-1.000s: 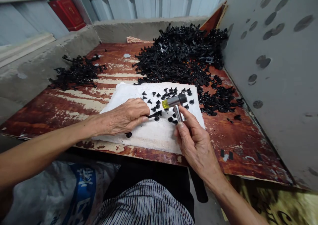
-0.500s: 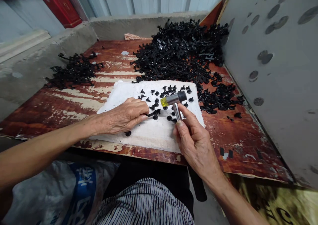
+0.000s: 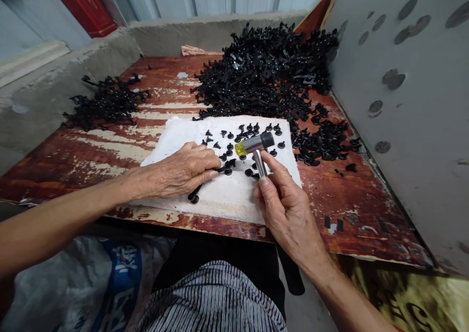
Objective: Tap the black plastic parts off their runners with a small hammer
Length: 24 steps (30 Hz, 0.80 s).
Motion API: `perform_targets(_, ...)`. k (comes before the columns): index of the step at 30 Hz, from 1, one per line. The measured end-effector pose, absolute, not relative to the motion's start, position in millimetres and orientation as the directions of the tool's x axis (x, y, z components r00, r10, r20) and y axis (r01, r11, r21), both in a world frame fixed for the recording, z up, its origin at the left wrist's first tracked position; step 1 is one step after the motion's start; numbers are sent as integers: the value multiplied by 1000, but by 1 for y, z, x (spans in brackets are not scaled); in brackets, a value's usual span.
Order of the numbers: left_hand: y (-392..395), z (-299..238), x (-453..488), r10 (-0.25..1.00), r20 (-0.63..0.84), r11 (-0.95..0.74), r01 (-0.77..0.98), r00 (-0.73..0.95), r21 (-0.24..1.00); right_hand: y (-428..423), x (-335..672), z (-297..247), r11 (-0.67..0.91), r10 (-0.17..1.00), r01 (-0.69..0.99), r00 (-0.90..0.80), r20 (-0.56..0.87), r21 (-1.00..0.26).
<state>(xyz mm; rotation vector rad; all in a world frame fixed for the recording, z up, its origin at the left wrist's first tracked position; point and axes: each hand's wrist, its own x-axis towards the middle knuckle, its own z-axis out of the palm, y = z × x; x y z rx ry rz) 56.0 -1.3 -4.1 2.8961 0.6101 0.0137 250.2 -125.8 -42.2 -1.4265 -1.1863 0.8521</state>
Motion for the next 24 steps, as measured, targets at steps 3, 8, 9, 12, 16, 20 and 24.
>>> perform_targets(3, 0, -4, 55, 404, -47, -897, 406, 913, 176, -127, 251, -42, 19, 962, 250, 260, 86, -968)
perform_targets(8, 6, -8, 54, 364, -36, -910, 364, 931, 202, -127, 252, -43, 21, 963, 262, 256, 90, -965)
perform_targets(9, 7, -8, 54, 360, -32, -911, 359, 932, 204, -127, 252, -43, 23, 963, 263, 255, 92, -965)
perform_targets(12, 8, -8, 55, 354, -32, -912, 352, 935, 211, -126, 252, -42, 33, 964, 266, 247, 101, -963)
perform_targets(16, 5, -7, 57, 334, -14, -923, 331, 942, 195, -126, 251, -41, 39, 967, 277, 230, 106, -960)
perform_targets(20, 0, -10, 58, 376, 24, -923, 372, 926, 99, -125, 251, -43, 49, 964, 319, 232, 128, -947)
perform_targets(24, -2, -13, 56, 388, 58, -921, 385, 920, 55, -125, 251, -39, 107, 969, 460, 150, 196, -882)
